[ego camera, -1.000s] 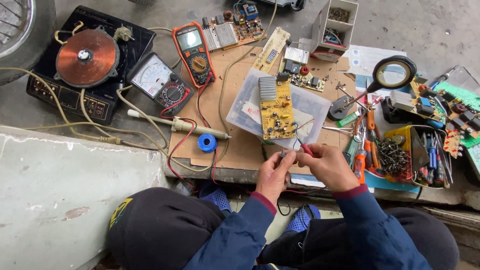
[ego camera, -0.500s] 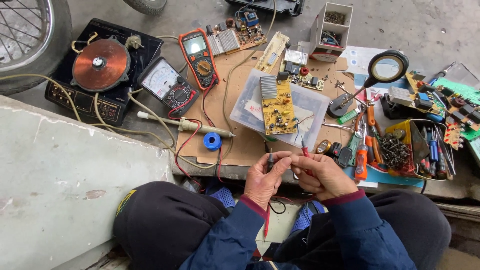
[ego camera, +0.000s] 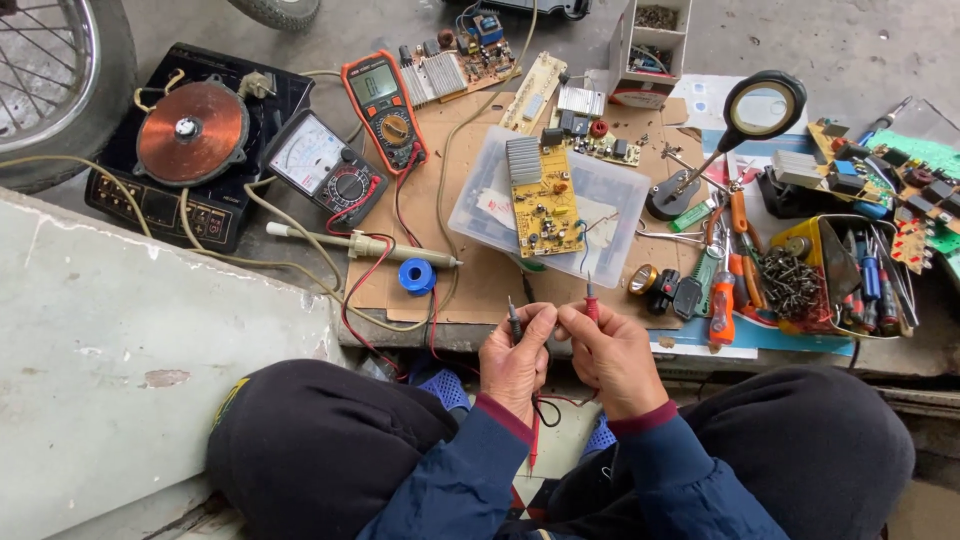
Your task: The person sits on the floor and uses a magnifying glass to inspect a black plastic component and a yellow circuit board. They then use a multimeter to test the circuit board and a soldering iron to work on the board's components.
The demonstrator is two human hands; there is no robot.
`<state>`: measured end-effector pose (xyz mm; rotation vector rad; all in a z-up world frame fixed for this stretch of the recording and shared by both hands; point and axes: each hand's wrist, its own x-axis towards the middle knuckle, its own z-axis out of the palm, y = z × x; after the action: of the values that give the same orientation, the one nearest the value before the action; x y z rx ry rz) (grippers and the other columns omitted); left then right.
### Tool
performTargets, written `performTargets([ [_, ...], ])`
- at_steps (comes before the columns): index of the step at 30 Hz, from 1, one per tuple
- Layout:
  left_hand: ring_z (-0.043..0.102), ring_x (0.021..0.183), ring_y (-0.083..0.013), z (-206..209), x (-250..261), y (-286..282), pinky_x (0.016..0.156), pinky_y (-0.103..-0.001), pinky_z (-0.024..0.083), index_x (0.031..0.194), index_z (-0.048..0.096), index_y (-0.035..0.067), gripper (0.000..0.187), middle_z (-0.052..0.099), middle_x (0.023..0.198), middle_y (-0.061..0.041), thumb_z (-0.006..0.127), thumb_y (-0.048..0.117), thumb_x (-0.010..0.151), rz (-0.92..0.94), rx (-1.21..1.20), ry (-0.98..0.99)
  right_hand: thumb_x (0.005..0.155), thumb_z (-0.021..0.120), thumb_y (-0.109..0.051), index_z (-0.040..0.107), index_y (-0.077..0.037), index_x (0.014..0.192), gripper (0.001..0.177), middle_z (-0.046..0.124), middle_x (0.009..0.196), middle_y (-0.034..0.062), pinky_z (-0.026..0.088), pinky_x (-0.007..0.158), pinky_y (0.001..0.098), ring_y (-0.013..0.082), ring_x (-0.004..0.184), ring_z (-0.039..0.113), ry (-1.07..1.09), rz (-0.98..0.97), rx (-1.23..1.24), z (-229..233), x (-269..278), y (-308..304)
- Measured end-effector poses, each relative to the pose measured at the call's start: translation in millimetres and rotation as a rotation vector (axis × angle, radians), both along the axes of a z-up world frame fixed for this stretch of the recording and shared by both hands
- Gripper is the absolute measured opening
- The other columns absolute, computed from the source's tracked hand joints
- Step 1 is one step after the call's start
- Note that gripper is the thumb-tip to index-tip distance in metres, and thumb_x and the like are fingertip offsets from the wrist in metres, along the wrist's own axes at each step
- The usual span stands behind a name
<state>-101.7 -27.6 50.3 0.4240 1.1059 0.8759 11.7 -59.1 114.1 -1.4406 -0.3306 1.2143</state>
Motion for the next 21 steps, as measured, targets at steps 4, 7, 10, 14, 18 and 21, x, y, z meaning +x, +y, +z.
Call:
performTargets([
  [4,0.032,0.036,-0.0054,-1.5,1.1,1.3,0.037,-0.017,0.021,0.114,0.087,0.013,0.029,0.046,0.049,-0.003,0.094,0.031,0.093,-0.025,0.012,0.062,0.105,0.078,-0.011,0.078,0.005,0.100,0.017,0.069,0.068,0.0153,0.030,0.032,0.0199,0.0063,0.036,0.039,-0.163,0.014,0.005,-16.3,8.8,0.4],
  [7,0.036,0.035,-0.0071,-11.2,-0.7,2.7,0.037,-0.018,0.023,0.112,0.088,0.014,0.029,0.049,0.047,-0.005,0.095,0.033,0.092,-0.077,0.023,0.132,0.106,0.078,-0.013,0.079,0.005,0.097,0.020,0.070,0.065,0.0127,0.034,0.033,0.0186,0.0057,0.038,0.045,-0.261,0.071,0.032,-28.1,15.4,-0.6],
  [10,0.053,0.050,-0.0045,-16.7,-1.0,5.5,0.045,-0.020,0.042,0.107,0.090,0.013,0.028,0.069,0.065,-0.004,0.099,0.031,0.088,-0.126,0.165,0.243,0.105,0.079,-0.015,0.080,0.003,0.101,0.019,0.075,0.070,0.0138,0.041,0.036,0.0201,0.0072,0.042,0.049,-0.321,0.114,0.010,-35.6,20.3,-3.8],
  [14,0.058,0.069,-0.0052,-17.3,2.9,7.6,0.061,-0.023,0.051,0.105,0.090,0.018,0.024,0.083,0.084,-0.002,0.093,0.039,0.092,-0.178,0.266,0.411,0.106,0.079,-0.025,0.082,-0.001,0.104,0.025,0.074,0.071,0.0132,0.042,0.041,0.0233,0.0102,0.048,0.049,-0.345,0.099,-0.043,-27.5,19.1,-4.2],
  [18,0.050,0.049,-0.0069,0.3,-2.0,12.2,0.042,-0.022,0.040,0.106,0.087,0.009,0.024,0.083,0.084,-0.008,0.090,0.030,0.094,-0.010,0.115,0.243,0.115,0.056,-0.053,0.082,-0.004,0.103,0.057,0.048,0.055,0.0091,0.033,0.046,0.0286,0.0149,0.048,0.036,-0.322,0.150,-0.135,13.8,8.9,-4.7],
  [21,0.047,0.049,-0.0016,-2.9,-2.0,13.6,0.042,-0.018,0.037,0.112,0.086,0.009,0.027,0.085,0.090,-0.010,0.089,0.029,0.094,0.015,0.097,0.208,0.115,0.058,-0.034,0.082,-0.007,0.130,0.039,0.057,0.065,0.0132,0.037,0.044,0.0260,0.0133,0.048,0.042,-0.300,0.163,-0.078,-6.6,12.6,-12.6],
])
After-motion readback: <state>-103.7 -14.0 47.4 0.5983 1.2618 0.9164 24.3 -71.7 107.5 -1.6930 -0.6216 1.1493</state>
